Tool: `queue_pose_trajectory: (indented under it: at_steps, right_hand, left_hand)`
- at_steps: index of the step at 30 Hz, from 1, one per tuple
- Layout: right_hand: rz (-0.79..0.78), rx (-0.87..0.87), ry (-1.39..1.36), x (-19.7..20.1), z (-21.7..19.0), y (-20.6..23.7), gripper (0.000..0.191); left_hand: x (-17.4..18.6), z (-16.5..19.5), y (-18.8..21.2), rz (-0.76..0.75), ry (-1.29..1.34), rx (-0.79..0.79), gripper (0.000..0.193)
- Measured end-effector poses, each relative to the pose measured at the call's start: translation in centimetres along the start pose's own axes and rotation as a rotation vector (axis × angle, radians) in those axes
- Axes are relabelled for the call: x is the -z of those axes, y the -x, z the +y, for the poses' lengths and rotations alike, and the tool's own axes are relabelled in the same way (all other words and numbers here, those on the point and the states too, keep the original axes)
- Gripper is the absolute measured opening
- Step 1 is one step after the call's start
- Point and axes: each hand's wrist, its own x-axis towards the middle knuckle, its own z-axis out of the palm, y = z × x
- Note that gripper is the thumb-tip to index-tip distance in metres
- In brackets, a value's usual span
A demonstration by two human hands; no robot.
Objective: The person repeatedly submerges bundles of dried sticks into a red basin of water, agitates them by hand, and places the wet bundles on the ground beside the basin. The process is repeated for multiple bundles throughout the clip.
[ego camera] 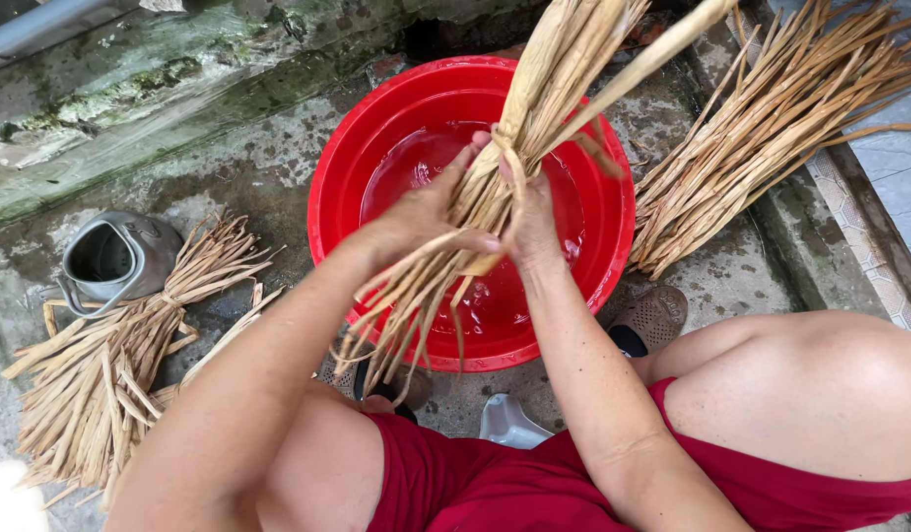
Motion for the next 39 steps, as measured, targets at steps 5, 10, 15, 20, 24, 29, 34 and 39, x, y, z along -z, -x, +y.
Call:
queue_pose_trajectory:
  at_steps: [5,10,15,20,24,29,34,39]
  right_hand:
    - [-0.028,-0.051,-0.095,0.3,1.0,0.1,0.059]
    - [0.038,-0.205,0.370,2.5,0.6,-0.7,0.073]
    - [-0.108,-0.243,0.218,4.4,-1.3,-0.9,0.065]
    - [0.058,-0.249,0.140,7.2,-1.8,-1.4,0.046]
    - [0.482,-0.088,0.083,10.5,-2.4,-1.8,0.028]
    - [0.818,0.301,0.117,13.3,-6.7,-1.4,0.029]
    - [0.655,0.638,0.264,11.9,-11.4,-0.6,0.030]
    - [0.543,0.797,0.648,9.6,-13.7,0.2,0.032]
  left_hand:
    - [-2.5,-0.4,-1.5,0.123,0.234,-0.087,0.136]
    - [-2.3,-0.5,-1.8,0.081,0.417,0.025,0.070]
    - [0.5,-0.2,-1.2,0.184,0.073,0.246,0.055]
    - [5.2,-1.7,-0.2,0.189,-0.395,0.376,0.045]
    - [7.5,-4.3,0.3,0.156,-0.782,0.405,0.046]
    - [9.3,-7.1,1.9,0.271,-1.258,0.225,0.030]
    - [8.9,-6.8,1.8,0.352,-1.684,-0.082,0.027]
    - [5.5,-6.2,-1.5,0.219,-1.754,-0.045,0.095]
